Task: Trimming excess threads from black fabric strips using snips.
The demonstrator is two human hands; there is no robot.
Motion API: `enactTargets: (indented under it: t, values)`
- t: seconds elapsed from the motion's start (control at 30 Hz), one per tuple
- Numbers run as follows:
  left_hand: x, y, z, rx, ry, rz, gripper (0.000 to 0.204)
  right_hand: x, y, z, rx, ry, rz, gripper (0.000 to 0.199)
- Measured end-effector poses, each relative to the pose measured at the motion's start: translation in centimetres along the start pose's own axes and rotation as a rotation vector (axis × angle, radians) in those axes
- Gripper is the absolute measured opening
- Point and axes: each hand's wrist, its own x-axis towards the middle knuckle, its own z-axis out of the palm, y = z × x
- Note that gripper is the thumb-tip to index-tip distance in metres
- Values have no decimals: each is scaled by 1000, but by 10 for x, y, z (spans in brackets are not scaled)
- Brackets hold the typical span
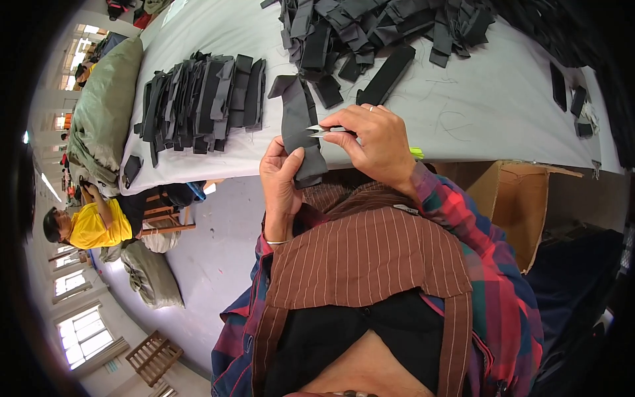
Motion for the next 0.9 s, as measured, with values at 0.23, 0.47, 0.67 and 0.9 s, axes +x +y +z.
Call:
enactTargets:
  t: [0.23, 0.47, 0.67, 0.9]
  values:
    - [0, 1, 0, 12, 3, 3, 15, -2, -2, 0, -70, 86, -31, 13]
    - [-1, 1, 2, 20, 20, -10, 16, 0, -2, 2, -120, 126, -74, 12]
    - [0, 1, 2, 12, 0, -17, 18, 3, -1, -1, -188, 83, -98, 11]
    - [4, 0, 4, 170, -7, 76, 23, 8, -1, 0, 141, -26, 114, 10]
